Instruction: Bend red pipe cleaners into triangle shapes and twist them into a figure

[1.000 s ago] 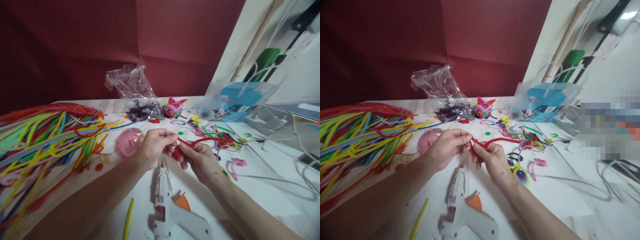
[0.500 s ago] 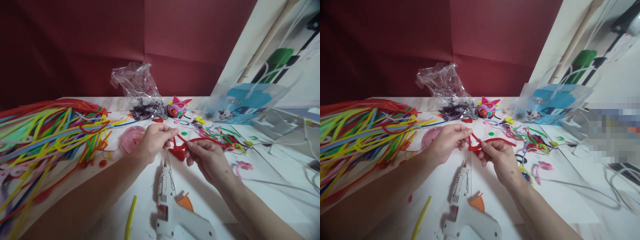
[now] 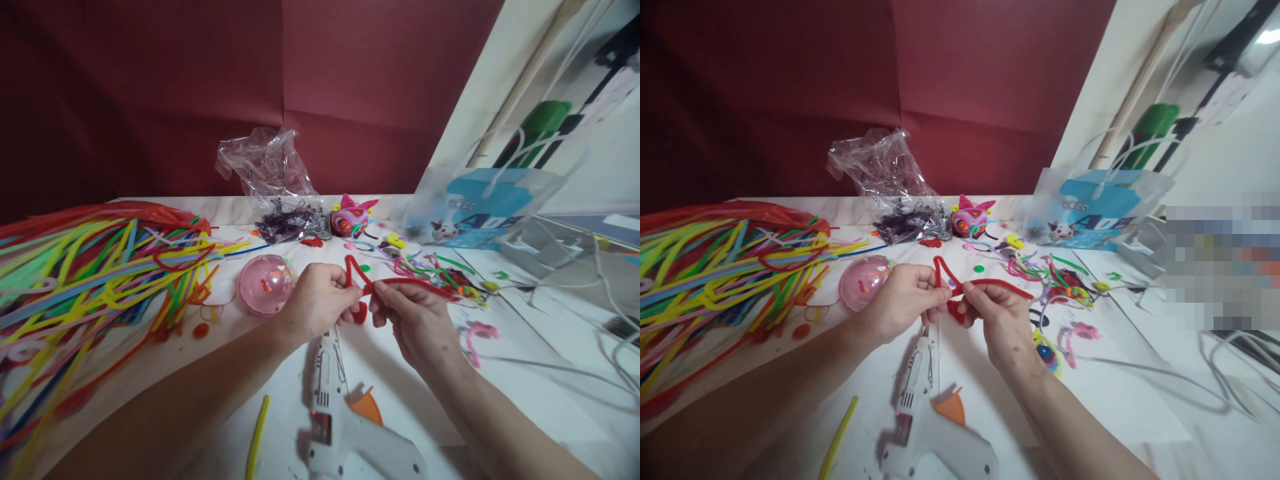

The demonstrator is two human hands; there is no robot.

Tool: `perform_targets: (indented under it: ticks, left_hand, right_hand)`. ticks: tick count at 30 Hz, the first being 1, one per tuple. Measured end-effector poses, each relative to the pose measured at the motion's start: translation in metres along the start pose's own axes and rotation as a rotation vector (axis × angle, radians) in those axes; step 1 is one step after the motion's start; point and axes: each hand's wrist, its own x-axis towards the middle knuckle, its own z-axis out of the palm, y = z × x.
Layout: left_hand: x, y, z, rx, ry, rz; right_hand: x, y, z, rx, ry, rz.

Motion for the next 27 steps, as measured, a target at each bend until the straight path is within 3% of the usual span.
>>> perform_targets:
  ticks: [13, 19, 27]
  left_hand:
    - [-0.001, 0.0, 0.0, -0.061, 0.052, -0.024]
    - [-0.001, 0.0, 0.007, -0.361, 0.038, 0.041]
    - [-0.003, -0.005, 0.016, -0.384, 0.088, 0.102]
  right_hand:
    - [0.0, -0.004, -0.001, -0.246, -0.035, -0.176]
    - [0.002, -0.001, -0.003, -0.056, 0.052, -0.117]
    - [-0.002, -0.003, 0.006, 0.058, 0.062, -0.045]
